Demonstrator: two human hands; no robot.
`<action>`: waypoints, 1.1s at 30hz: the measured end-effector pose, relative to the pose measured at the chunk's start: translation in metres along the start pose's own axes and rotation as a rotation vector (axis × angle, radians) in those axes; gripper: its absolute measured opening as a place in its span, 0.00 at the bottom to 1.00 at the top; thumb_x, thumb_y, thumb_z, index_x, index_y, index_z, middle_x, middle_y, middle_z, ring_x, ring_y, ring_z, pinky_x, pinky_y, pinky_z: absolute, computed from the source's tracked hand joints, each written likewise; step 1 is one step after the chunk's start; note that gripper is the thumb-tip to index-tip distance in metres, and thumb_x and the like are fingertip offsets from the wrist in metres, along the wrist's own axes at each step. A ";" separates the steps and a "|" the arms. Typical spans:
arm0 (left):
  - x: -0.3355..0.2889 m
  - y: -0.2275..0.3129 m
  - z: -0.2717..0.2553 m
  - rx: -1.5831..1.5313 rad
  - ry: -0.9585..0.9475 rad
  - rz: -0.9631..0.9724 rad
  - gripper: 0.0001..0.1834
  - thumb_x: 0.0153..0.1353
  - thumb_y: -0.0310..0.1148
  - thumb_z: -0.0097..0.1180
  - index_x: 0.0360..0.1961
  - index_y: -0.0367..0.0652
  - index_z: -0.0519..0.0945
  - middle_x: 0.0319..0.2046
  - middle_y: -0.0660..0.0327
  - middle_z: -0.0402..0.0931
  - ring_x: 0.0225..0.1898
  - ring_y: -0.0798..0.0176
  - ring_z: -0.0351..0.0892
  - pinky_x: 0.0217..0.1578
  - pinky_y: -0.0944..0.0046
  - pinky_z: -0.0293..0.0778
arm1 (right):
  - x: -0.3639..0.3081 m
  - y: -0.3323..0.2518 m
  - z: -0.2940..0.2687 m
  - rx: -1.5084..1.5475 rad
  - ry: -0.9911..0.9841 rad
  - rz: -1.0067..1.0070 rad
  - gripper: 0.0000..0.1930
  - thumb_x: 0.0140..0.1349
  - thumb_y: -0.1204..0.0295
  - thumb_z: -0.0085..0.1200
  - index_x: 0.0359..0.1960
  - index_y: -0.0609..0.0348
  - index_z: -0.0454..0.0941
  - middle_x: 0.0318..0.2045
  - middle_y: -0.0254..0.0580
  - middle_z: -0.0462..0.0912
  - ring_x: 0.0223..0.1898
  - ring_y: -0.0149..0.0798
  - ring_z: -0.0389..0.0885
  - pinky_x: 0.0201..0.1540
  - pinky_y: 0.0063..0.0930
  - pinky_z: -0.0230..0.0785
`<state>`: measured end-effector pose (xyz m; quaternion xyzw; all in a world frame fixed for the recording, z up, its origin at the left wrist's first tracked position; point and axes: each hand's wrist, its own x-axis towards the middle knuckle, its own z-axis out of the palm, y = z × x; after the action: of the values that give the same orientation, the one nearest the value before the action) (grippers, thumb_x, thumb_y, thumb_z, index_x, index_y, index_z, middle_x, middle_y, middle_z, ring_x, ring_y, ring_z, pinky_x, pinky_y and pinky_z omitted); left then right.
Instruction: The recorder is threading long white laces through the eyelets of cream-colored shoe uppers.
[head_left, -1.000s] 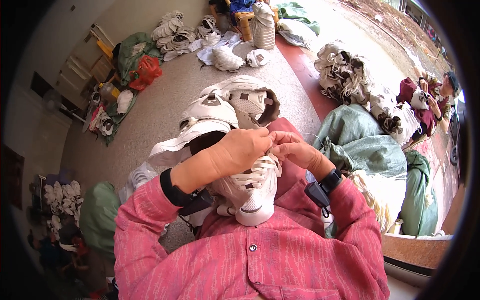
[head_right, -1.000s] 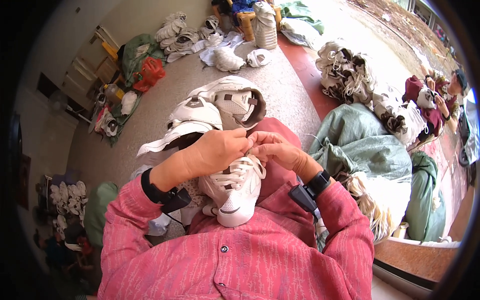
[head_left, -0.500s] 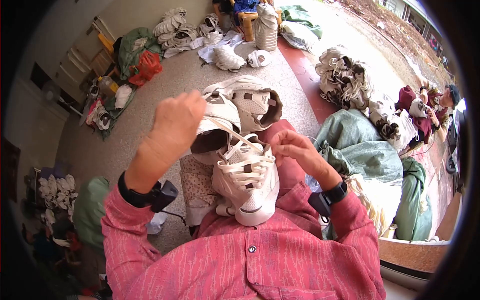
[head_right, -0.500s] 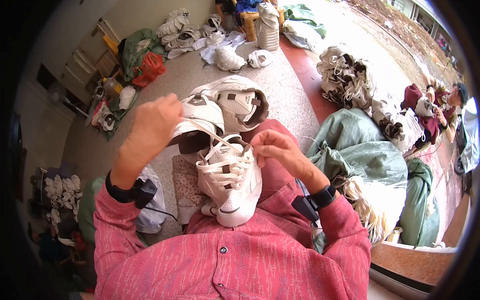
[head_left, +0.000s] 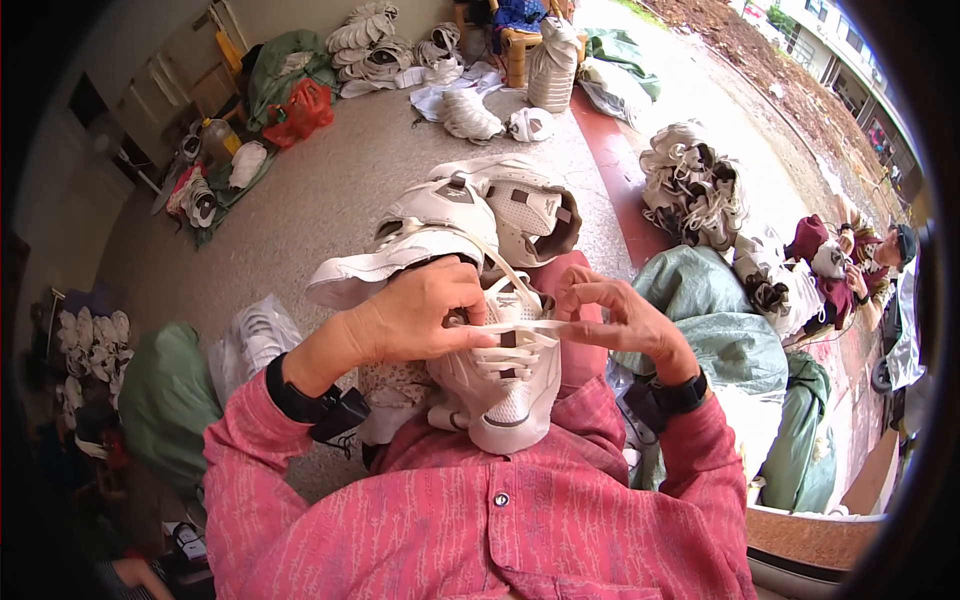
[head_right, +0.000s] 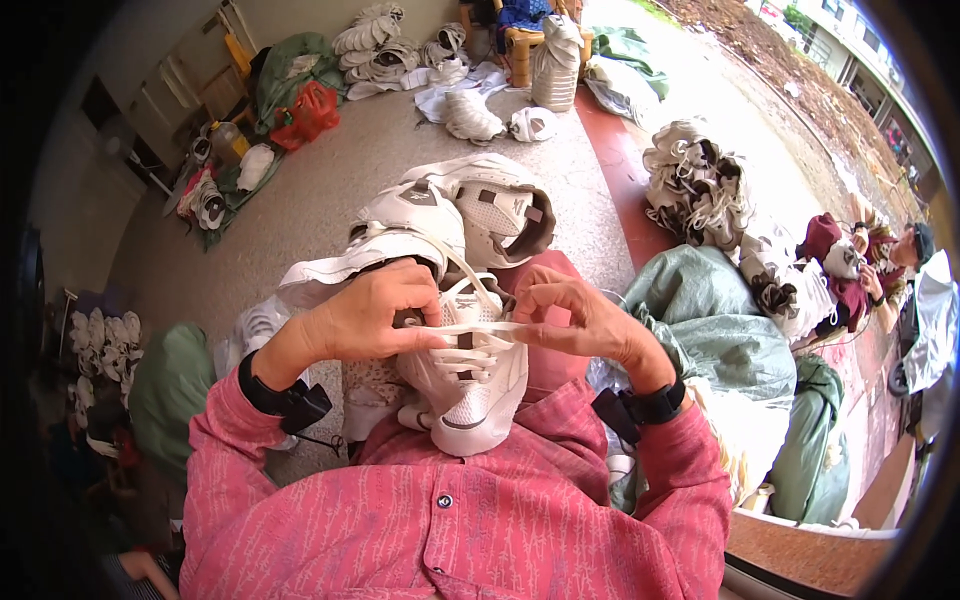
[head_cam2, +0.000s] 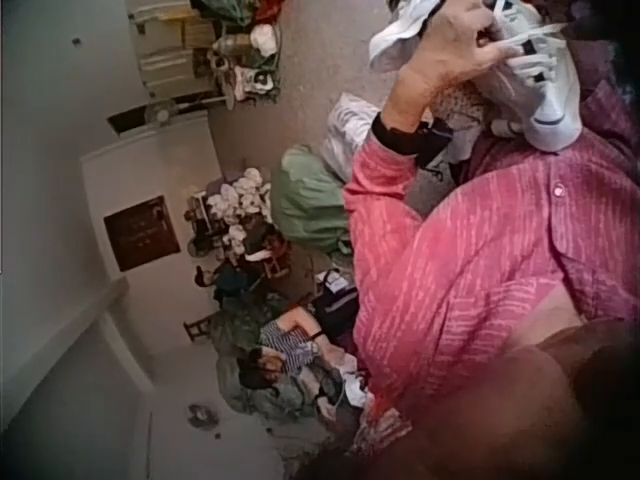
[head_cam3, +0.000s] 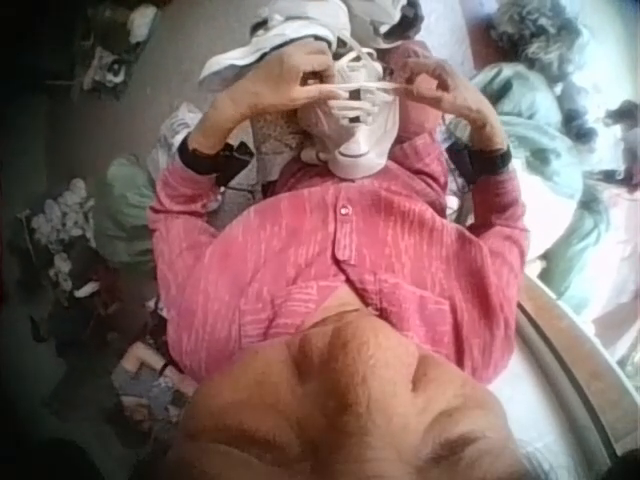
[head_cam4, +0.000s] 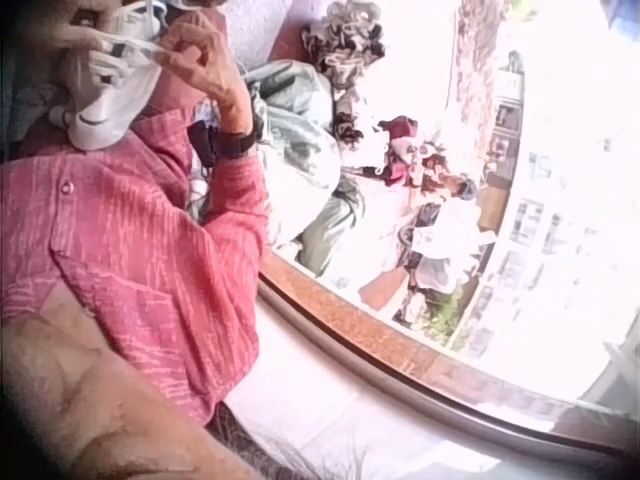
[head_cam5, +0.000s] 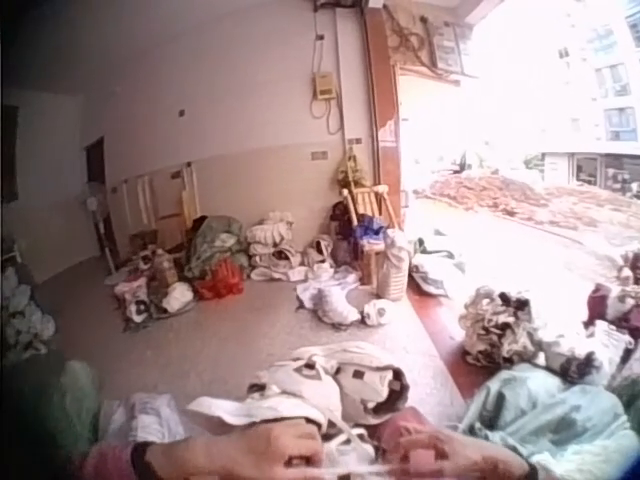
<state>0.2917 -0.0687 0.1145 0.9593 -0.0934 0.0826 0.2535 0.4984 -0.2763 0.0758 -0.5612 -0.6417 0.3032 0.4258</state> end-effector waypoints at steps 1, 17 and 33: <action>-0.002 -0.005 0.002 -0.066 -0.004 -0.008 0.11 0.57 0.35 0.65 0.32 0.40 0.79 0.30 0.59 0.73 0.36 0.56 0.74 0.40 0.62 0.70 | 0.002 -0.002 -0.005 0.009 -0.055 0.073 0.10 0.59 0.65 0.62 0.32 0.60 0.80 0.34 0.36 0.75 0.38 0.35 0.74 0.46 0.28 0.65; -0.016 -0.017 -0.009 -0.415 -0.109 -0.150 0.11 0.51 0.31 0.69 0.33 0.38 0.81 0.41 0.63 0.70 0.44 0.66 0.72 0.46 0.66 0.68 | 0.009 -0.020 -0.003 -0.252 -0.121 -0.035 0.15 0.50 0.71 0.71 0.39 0.60 0.81 0.37 0.38 0.71 0.37 0.36 0.72 0.39 0.29 0.68; -0.021 0.024 -0.010 -0.195 0.074 -0.185 0.14 0.48 0.33 0.70 0.35 0.39 0.83 0.36 0.58 0.72 0.40 0.56 0.75 0.41 0.59 0.71 | 0.001 -0.015 -0.003 -0.101 -0.167 0.205 0.10 0.64 0.71 0.59 0.43 0.63 0.80 0.22 0.34 0.77 0.24 0.24 0.69 0.27 0.24 0.65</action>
<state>0.2646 -0.0810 0.1299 0.9309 -0.0027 0.0847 0.3554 0.4945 -0.2786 0.0900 -0.6173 -0.6287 0.3583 0.3089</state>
